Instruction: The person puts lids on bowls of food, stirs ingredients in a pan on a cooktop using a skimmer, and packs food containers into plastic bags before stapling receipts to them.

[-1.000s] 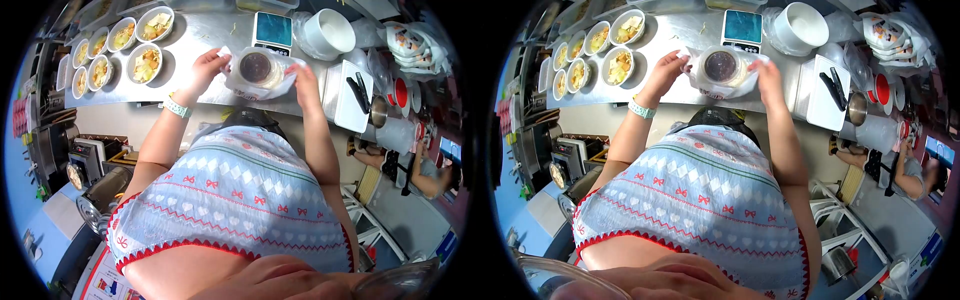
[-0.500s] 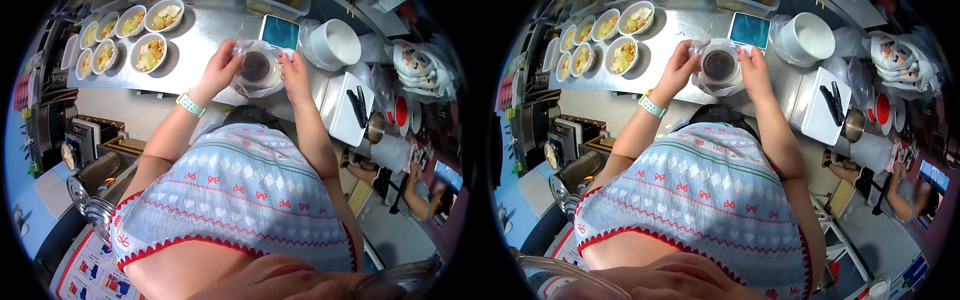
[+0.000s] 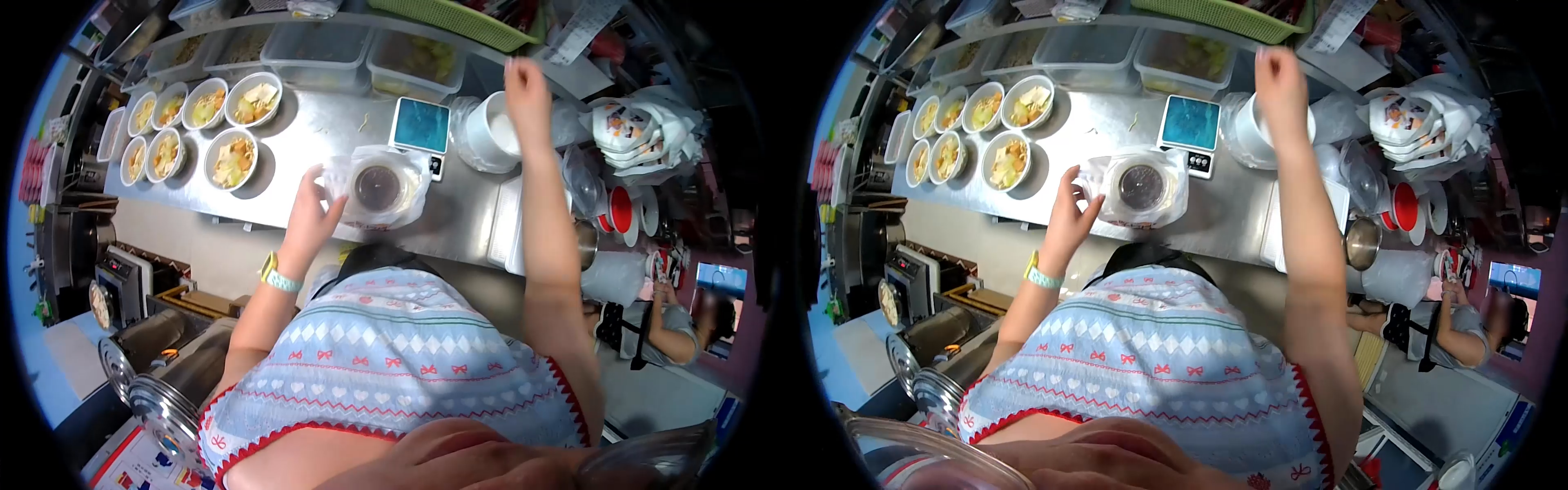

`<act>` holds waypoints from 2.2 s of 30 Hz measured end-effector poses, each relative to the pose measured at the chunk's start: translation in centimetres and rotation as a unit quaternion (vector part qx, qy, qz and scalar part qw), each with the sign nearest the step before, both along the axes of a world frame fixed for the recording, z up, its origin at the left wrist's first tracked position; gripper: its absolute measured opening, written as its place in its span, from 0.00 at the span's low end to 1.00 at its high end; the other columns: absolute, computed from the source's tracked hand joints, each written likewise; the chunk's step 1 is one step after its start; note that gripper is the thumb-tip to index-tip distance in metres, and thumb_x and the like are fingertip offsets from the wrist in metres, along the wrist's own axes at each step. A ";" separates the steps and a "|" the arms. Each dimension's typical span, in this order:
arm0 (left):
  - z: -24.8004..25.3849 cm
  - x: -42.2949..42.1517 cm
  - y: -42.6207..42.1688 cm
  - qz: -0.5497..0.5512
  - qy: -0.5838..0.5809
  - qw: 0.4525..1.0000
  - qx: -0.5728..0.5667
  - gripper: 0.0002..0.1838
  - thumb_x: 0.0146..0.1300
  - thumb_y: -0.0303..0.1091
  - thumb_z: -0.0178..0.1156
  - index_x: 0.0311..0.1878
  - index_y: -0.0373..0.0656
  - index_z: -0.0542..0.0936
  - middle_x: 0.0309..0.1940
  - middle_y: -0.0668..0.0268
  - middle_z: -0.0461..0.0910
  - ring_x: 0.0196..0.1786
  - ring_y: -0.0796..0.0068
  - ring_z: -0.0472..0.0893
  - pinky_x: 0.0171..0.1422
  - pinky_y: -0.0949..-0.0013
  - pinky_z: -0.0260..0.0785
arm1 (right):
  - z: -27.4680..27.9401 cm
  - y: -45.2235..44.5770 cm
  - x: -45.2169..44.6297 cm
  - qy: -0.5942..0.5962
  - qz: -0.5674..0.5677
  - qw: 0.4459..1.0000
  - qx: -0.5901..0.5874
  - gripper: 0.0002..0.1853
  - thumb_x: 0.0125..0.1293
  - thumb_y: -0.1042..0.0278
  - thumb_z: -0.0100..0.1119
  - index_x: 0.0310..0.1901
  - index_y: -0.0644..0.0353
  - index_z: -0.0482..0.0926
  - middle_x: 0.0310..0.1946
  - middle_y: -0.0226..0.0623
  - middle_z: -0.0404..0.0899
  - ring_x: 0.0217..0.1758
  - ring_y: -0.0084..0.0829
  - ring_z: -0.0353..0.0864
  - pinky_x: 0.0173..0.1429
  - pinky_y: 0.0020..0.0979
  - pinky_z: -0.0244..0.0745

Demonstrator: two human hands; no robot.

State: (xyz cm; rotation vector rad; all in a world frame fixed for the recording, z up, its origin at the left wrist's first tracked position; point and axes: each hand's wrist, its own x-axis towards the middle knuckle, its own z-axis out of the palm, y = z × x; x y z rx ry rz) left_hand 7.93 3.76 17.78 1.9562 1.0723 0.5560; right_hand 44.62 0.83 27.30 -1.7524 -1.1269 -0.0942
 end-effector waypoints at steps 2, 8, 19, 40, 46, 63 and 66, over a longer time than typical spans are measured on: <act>1.7 0.9 -2.4 0.097 0.015 0.954 0.285 0.35 0.53 0.31 0.69 0.64 0.40 0.64 0.48 0.52 0.75 0.55 0.60 0.73 0.62 0.55 0.64 | 2.6 6.8 6.3 -0.108 -0.064 0.988 -0.088 0.11 0.67 0.62 0.57 0.39 0.63 0.78 0.31 0.41 0.82 0.36 0.32 0.82 0.38 0.32 0.74; 0.7 0.9 -5.5 -0.199 0.118 0.896 0.378 0.20 0.58 0.36 0.59 0.56 0.54 0.77 0.49 0.75 0.75 0.59 0.71 0.72 0.73 0.41 0.32 | 1.4 17.0 13.7 -0.088 -0.096 0.905 -0.404 0.09 0.67 0.65 0.55 0.39 0.63 0.78 0.33 0.42 0.81 0.37 0.34 0.82 0.40 0.32 0.76; -2.2 0.2 -5.4 -0.161 0.189 0.911 0.329 0.11 0.57 0.32 0.57 0.43 0.54 0.79 0.40 0.74 0.75 0.53 0.73 0.73 0.69 0.43 0.43 | 2.7 16.6 19.5 0.369 0.042 0.928 -0.010 0.07 0.65 0.70 0.53 0.40 0.64 0.78 0.36 0.43 0.80 0.38 0.36 0.81 0.43 0.32 0.80; -4.0 -1.7 -6.0 -0.199 0.255 0.911 0.255 0.11 0.59 0.33 0.54 0.43 0.57 0.81 0.49 0.75 0.75 0.57 0.74 0.71 0.68 0.42 0.45 | -11.7 -9.4 -18.7 0.275 0.276 0.915 -0.102 0.08 0.58 0.79 0.62 0.40 0.64 0.80 0.35 0.34 0.82 0.38 0.22 0.80 0.43 0.24 0.74; -3.7 -1.9 -6.6 -0.170 0.203 0.933 0.244 0.15 0.59 0.33 0.55 0.48 0.61 0.82 0.64 0.62 0.66 0.62 0.63 0.67 0.65 0.46 0.49 | -14.9 -9.8 -18.3 0.176 0.291 0.934 -0.106 0.10 0.57 0.79 0.62 0.42 0.65 0.80 0.34 0.34 0.81 0.36 0.26 0.81 0.41 0.28 0.75; -2.8 -2.7 -5.0 -0.184 0.238 0.902 0.311 0.05 0.57 0.35 0.57 0.37 0.53 0.80 0.35 0.72 0.78 0.43 0.73 0.76 0.53 0.54 0.57 | -8.2 -9.7 -21.9 -0.239 0.163 0.902 -0.322 0.10 0.56 0.70 0.59 0.41 0.55 0.74 0.34 0.38 0.73 0.41 0.41 0.77 0.45 0.43 0.74; -2.0 -2.6 -4.6 -0.196 0.242 0.897 0.315 0.04 0.57 0.36 0.58 0.35 0.54 0.81 0.32 0.74 0.78 0.40 0.75 0.77 0.53 0.56 0.58 | -11.7 -9.3 -21.5 -0.168 0.285 0.905 -0.269 0.09 0.56 0.69 0.58 0.39 0.53 0.74 0.34 0.36 0.73 0.41 0.40 0.77 0.42 0.41 0.75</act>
